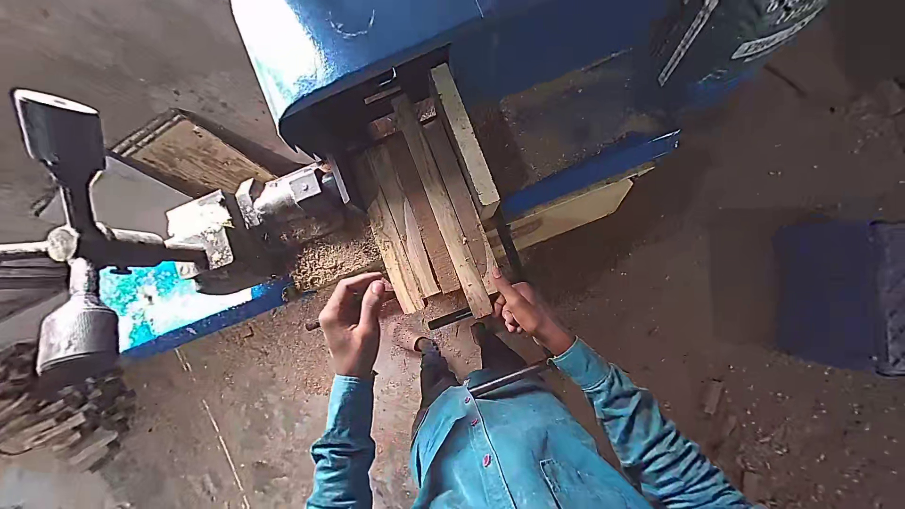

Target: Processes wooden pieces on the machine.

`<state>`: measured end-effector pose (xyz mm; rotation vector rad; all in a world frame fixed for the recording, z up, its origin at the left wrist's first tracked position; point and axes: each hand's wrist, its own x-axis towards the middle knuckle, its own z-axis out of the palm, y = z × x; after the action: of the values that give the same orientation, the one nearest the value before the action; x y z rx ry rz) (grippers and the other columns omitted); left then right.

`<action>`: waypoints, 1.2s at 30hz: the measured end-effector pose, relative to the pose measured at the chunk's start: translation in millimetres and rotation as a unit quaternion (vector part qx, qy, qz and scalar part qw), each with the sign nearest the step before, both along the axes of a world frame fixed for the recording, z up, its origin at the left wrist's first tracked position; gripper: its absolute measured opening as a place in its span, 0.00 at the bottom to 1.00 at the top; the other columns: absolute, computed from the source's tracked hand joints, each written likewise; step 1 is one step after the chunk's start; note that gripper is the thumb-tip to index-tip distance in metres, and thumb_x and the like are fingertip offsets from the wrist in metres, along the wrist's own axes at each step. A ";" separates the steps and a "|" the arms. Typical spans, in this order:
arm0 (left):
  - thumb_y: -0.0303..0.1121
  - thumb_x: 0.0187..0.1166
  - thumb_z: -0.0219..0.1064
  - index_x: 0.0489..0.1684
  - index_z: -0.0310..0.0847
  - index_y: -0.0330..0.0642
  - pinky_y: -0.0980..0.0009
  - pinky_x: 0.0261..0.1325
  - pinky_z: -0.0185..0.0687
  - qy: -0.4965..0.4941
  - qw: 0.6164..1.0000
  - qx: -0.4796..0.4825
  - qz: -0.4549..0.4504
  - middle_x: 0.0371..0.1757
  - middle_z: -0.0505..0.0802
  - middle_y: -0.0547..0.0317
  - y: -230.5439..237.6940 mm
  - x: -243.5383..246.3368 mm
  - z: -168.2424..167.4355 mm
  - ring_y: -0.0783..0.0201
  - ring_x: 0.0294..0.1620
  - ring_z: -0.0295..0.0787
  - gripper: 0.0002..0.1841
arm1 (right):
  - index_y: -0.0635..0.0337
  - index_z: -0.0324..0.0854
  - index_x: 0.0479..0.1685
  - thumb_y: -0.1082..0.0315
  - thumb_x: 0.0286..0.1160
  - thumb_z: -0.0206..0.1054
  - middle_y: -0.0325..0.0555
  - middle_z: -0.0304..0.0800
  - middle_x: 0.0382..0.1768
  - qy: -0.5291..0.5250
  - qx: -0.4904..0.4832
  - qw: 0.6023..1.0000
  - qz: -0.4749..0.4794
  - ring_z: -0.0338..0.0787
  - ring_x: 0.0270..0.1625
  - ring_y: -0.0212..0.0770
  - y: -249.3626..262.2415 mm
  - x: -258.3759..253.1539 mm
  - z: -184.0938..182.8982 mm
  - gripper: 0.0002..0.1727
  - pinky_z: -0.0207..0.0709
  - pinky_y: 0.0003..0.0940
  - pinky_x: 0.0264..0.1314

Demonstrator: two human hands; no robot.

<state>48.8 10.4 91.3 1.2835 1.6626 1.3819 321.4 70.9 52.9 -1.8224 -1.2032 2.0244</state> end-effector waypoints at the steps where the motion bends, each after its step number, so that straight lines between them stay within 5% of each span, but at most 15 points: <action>1: 0.34 0.86 0.63 0.54 0.84 0.35 0.68 0.50 0.95 -0.006 1.000 0.003 0.015 0.46 0.94 0.64 3.7 -0.9 0.4 0.70 0.43 0.94 0.12 | 0.56 0.77 0.18 0.35 0.91 0.41 0.33 0.71 0.08 -0.013 0.005 1.000 0.010 0.72 0.10 0.28 0.6 0.1 0.3 0.39 0.70 0.25 0.16; 4: 0.39 0.89 0.57 0.59 0.83 0.37 0.66 0.55 0.89 -0.028 0.997 0.009 0.077 0.51 0.93 0.61 25.3 -13.1 -13.3 0.68 0.48 0.91 0.16 | 0.56 0.80 0.19 0.33 0.90 0.39 0.34 0.73 0.09 -0.062 0.061 0.995 0.045 0.71 0.11 0.30 7.0 2.6 4.3 0.42 0.69 0.28 0.17; 7: 0.39 0.91 0.48 0.71 0.75 0.37 0.66 0.59 0.85 -0.060 0.990 0.011 0.129 0.59 0.89 0.59 60.6 -34.2 -38.6 0.68 0.55 0.88 0.20 | 0.60 0.75 0.15 0.34 0.89 0.38 0.46 0.74 0.13 -0.154 0.296 0.943 0.000 0.76 0.17 0.45 28.6 3.6 9.1 0.43 0.72 0.49 0.22; 8: 0.37 0.90 0.48 0.73 0.72 0.36 0.66 0.60 0.85 -0.070 0.986 0.022 0.150 0.61 0.87 0.56 74.2 -37.7 -48.4 0.67 0.56 0.87 0.21 | 0.58 0.73 0.16 0.36 0.91 0.38 0.42 0.74 0.13 -0.127 0.380 0.914 -0.066 0.76 0.17 0.41 44.0 2.0 3.0 0.40 0.72 0.45 0.21; 10: 0.34 0.89 0.45 0.78 0.66 0.32 0.67 0.67 0.82 -0.093 0.977 0.044 0.189 0.68 0.83 0.51 94.9 -33.3 -69.6 0.66 0.63 0.84 0.23 | 0.60 0.82 0.37 0.48 0.94 0.37 0.34 0.87 0.30 0.046 0.484 0.850 -0.205 0.87 0.35 0.28 87.0 -10.9 -22.9 0.32 0.85 0.34 0.45; 11: 0.32 0.89 0.44 0.80 0.63 0.31 0.65 0.69 0.81 -0.127 0.967 0.067 0.210 0.70 0.82 0.48 105.7 -30.4 -86.6 0.63 0.66 0.83 0.24 | 0.67 0.82 0.53 0.52 0.95 0.35 0.42 0.92 0.46 0.133 0.505 0.818 -0.242 0.90 0.51 0.32 105.7 -22.2 -38.5 0.32 0.84 0.37 0.62; 13: 0.29 0.91 0.45 0.84 0.57 0.31 0.60 0.76 0.77 -0.215 0.942 0.106 0.233 0.79 0.75 0.42 118.1 -19.2 -110.5 0.56 0.75 0.77 0.24 | 0.73 0.74 0.74 0.52 0.95 0.34 0.56 0.85 0.70 0.219 0.489 0.793 -0.289 0.81 0.75 0.41 120.4 -52.0 -55.8 0.34 0.70 0.40 0.84; 15: 0.29 0.89 0.44 0.88 0.52 0.35 0.60 0.82 0.73 -0.253 0.937 0.127 0.203 0.86 0.69 0.44 117.5 -14.2 -114.1 0.56 0.83 0.72 0.27 | 0.70 0.73 0.79 0.54 0.95 0.38 0.54 0.79 0.78 0.242 0.439 0.807 -0.313 0.75 0.82 0.39 115.8 -66.6 -52.9 0.32 0.63 0.38 0.89; 19: 0.47 0.96 0.39 0.88 0.60 0.44 0.60 0.80 0.74 -0.280 0.941 -0.059 0.179 0.80 0.81 0.55 64.3 11.6 -62.6 0.63 0.78 0.78 0.27 | 0.60 0.73 0.79 0.50 0.91 0.50 0.52 0.76 0.80 0.097 0.274 0.911 -0.292 0.75 0.81 0.43 62.7 -46.1 -13.6 0.29 0.69 0.48 0.83; 22: 0.53 0.96 0.32 0.66 0.76 0.40 0.69 0.43 0.90 -0.370 0.888 -0.201 0.185 0.42 0.93 0.57 39.1 36.4 -10.7 0.69 0.40 0.92 0.31 | 0.60 0.68 0.83 0.52 0.96 0.41 0.55 0.76 0.80 0.077 0.093 0.969 -0.216 0.77 0.81 0.44 35.5 -32.3 3.4 0.29 0.71 0.47 0.82; 27: 0.52 0.93 0.49 0.67 0.81 0.35 0.57 0.60 0.88 -0.336 0.902 -0.252 0.103 0.56 0.93 0.46 12.4 34.5 0.7 0.59 0.55 0.92 0.28 | 0.60 0.61 0.89 0.55 0.97 0.33 0.52 0.66 0.87 0.096 0.088 0.981 -0.143 0.67 0.87 0.39 12.9 -33.5 9.0 0.30 0.61 0.43 0.88; 29: 0.50 0.92 0.51 0.66 0.79 0.35 0.61 0.57 0.88 -0.310 0.926 -0.195 0.095 0.53 0.92 0.48 12.1 30.0 25.6 0.62 0.53 0.91 0.26 | 0.63 0.63 0.86 0.59 0.97 0.32 0.51 0.74 0.81 0.142 0.147 0.967 -0.155 0.75 0.80 0.33 11.1 -41.6 22.7 0.29 0.70 0.33 0.82; 31: 0.58 0.91 0.48 0.69 0.79 0.46 0.63 0.54 0.89 -0.304 0.941 -0.131 0.064 0.52 0.93 0.57 12.1 23.6 58.8 0.66 0.51 0.90 0.28 | 0.54 0.70 0.80 0.50 0.96 0.34 0.45 0.86 0.66 0.207 0.159 0.945 -0.200 0.86 0.66 0.33 19.6 -53.2 40.7 0.29 0.83 0.36 0.67; 33: 0.69 0.86 0.41 0.81 0.72 0.63 0.62 0.63 0.88 -0.258 0.963 -0.081 0.003 0.67 0.90 0.68 12.3 10.8 96.8 0.71 0.64 0.87 0.34 | 0.42 0.66 0.84 0.36 0.91 0.35 0.40 0.86 0.68 0.253 0.163 0.940 -0.161 0.85 0.67 0.36 38.9 -56.5 68.1 0.34 0.83 0.44 0.66; 36: 0.71 0.86 0.27 0.90 0.60 0.57 0.60 0.84 0.71 -0.149 0.987 -0.004 -0.060 0.85 0.77 0.67 11.1 -3.9 135.8 0.71 0.84 0.71 0.42 | 0.37 0.65 0.81 0.30 0.87 0.23 0.33 0.87 0.65 0.323 0.198 0.919 -0.106 0.88 0.64 0.34 61.6 -58.4 114.5 0.38 0.88 0.44 0.58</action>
<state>44.9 21.5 227.0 1.0921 1.3647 1.4146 263.0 132.5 167.4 -0.9332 -1.0474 1.8528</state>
